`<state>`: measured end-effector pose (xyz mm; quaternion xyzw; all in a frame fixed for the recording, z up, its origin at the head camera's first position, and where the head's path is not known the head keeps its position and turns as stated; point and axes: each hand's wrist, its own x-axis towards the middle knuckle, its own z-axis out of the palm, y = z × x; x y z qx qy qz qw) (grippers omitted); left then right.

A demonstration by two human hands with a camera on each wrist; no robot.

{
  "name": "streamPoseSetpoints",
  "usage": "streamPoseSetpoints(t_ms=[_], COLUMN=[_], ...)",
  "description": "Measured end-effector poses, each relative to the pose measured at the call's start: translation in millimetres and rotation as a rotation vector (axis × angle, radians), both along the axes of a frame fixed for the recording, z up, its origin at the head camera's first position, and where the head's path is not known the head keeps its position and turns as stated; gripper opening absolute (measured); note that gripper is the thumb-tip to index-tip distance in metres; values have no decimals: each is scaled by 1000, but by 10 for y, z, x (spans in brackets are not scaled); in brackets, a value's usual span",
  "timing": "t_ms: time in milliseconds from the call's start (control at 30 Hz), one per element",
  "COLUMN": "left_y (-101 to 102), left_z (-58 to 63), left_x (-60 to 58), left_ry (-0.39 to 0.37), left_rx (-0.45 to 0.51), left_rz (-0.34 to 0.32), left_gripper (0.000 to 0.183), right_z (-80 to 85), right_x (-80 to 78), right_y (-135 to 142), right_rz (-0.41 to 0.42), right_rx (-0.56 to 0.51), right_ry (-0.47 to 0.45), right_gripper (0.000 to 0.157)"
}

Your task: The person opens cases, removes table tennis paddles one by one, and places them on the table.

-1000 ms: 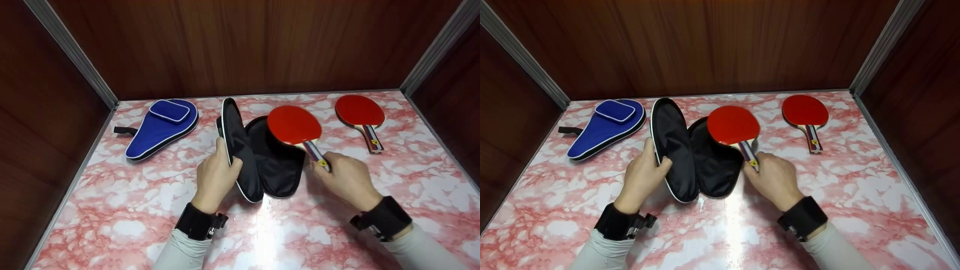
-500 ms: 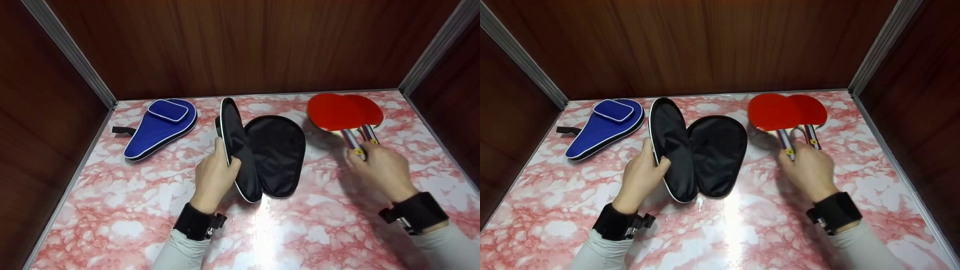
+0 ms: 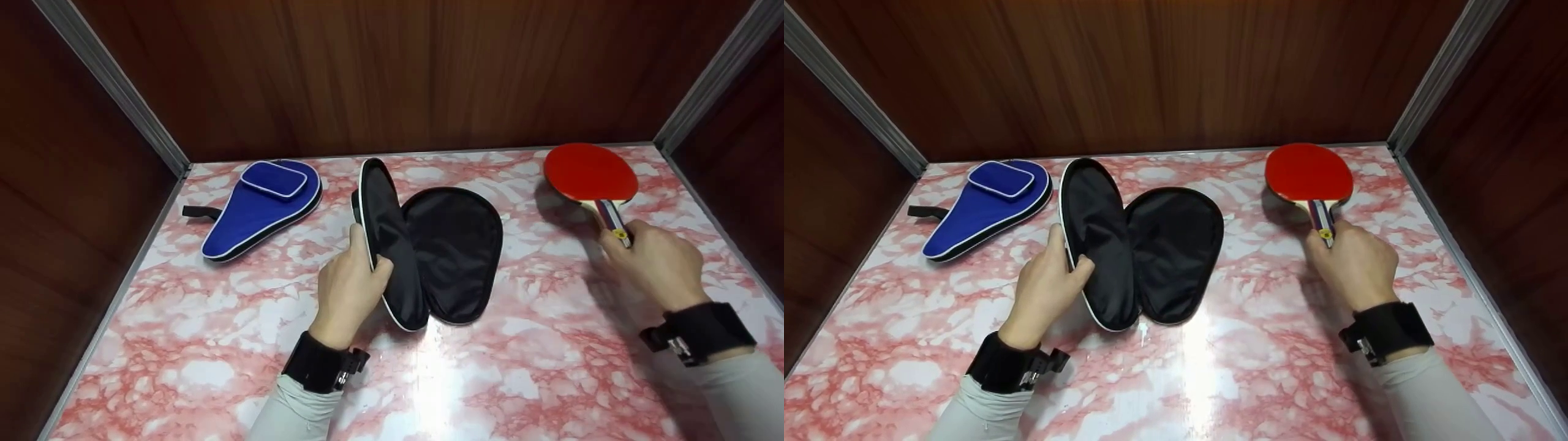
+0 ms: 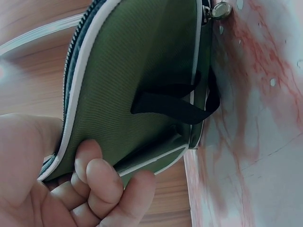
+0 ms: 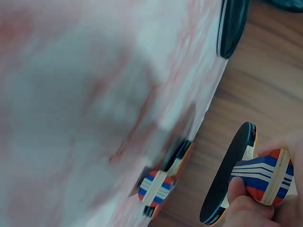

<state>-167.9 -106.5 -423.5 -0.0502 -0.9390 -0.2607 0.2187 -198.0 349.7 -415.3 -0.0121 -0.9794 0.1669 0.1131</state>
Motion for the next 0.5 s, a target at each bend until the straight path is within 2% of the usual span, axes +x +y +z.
streamPoseSetpoints(t_ms=[233, 500], left_y=[-3, 1], left_z=[-1, 1], left_x=[3, -6], left_ry=[-5, -17], left_rx=[1, 0], left_rz=[6, 10], left_gripper=[36, 37], right_z=[15, -17], right_x=[-168, -283], right_y=[107, 188], right_rz=[-23, -35], right_rx=[5, 11], right_ry=[-66, -112], right_gripper=[45, 48])
